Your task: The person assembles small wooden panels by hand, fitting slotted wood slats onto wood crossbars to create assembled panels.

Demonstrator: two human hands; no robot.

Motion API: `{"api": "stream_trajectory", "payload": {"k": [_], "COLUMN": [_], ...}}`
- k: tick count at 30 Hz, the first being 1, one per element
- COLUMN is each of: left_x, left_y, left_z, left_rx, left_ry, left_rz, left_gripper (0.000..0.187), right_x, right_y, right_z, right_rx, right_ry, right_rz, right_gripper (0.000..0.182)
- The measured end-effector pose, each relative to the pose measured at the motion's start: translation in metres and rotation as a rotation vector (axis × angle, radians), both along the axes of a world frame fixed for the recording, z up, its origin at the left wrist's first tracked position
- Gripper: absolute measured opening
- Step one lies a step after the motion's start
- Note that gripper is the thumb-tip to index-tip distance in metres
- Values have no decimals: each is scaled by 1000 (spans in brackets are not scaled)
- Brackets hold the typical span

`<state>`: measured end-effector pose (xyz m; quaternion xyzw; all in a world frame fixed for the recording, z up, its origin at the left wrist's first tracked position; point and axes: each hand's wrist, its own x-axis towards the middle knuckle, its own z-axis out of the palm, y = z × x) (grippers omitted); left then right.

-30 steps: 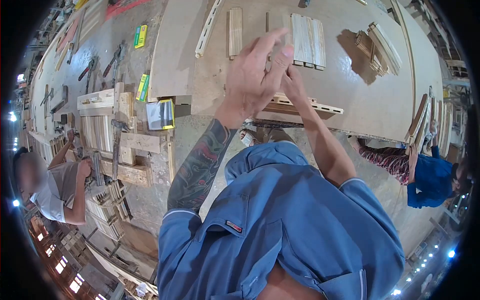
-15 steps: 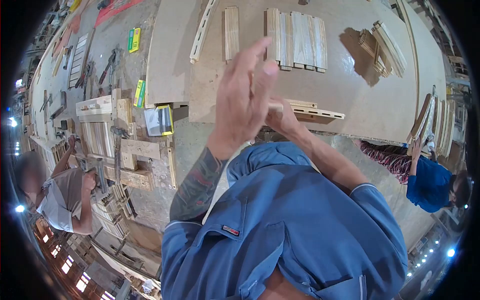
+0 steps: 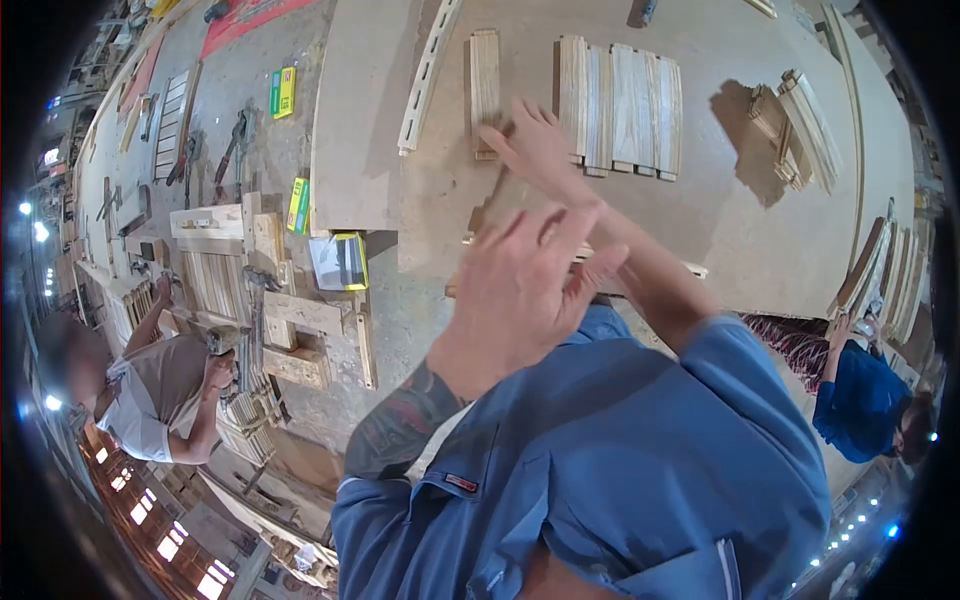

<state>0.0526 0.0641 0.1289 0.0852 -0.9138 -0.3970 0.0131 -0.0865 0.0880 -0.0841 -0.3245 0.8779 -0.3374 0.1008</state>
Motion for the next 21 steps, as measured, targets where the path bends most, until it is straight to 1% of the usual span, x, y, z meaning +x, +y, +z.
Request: {"api": "stream_trajectory", "payload": {"k": [1,2,3,5,6,8,9,10,11,12,13,14,17,19,20,21], "left_x": [-2,-3,-4,-6,-5,-4,-3,-3,-2,-2,-3,-3,-1,0,1,2], "left_y": [-4,-4,-4,-4,-3,0,-1,-1,0,0,0,-1,0,2,2,2], "left_z": [1,-3,-8,-16,-18,-23,-25,-25,-24,-23,-22,-24,-28,-29,-31,-32], "left_rx": [-152,-150,-180,-201,-209,-204,-275,-348,-341,-349,-359,-355,-367,-371,-372,-383], "left_ry": [60,52,23,-1,-29,-42,-20,7,18,-6,-29,-21,25,95,99,153], "left_rz": [-5,-13,-24,-39,-30,-19,-20,-19,-21,-29,-29,-23,2,43,51,60], "left_gripper": [41,41,42,43,46,49,56,62,62,67,71,71,73,72,72,68], "right_x": [3,9,12,18,20,12,9,0,-1,-2,-2,1,37,56,64,72], "right_y": [-37,-62,-70,-72,-60,-23,5,39,65,92,107,124,165,178,179,177], "right_z": [-29,-57,-60,-60,-50,-17,-14,-10,-26,-43,-78,-67,-8,18,21,22], "right_rx": [42,88,95,207,219,313,319,179,104,28,13,18,8,-372,-372,-381], "right_ry": [257,514,506,198,198,-271,-260,-338,-343,-352,-283,-275,-333,-501,-497,-500], "right_rz": [-159,-319,-330,-229,-231,-259,-262,10,91,175,76,80,86,-245,-237,-160], "right_gripper": [47,44,44,49,49,51,51,47,44,41,39,39,43,39,39,36]}}
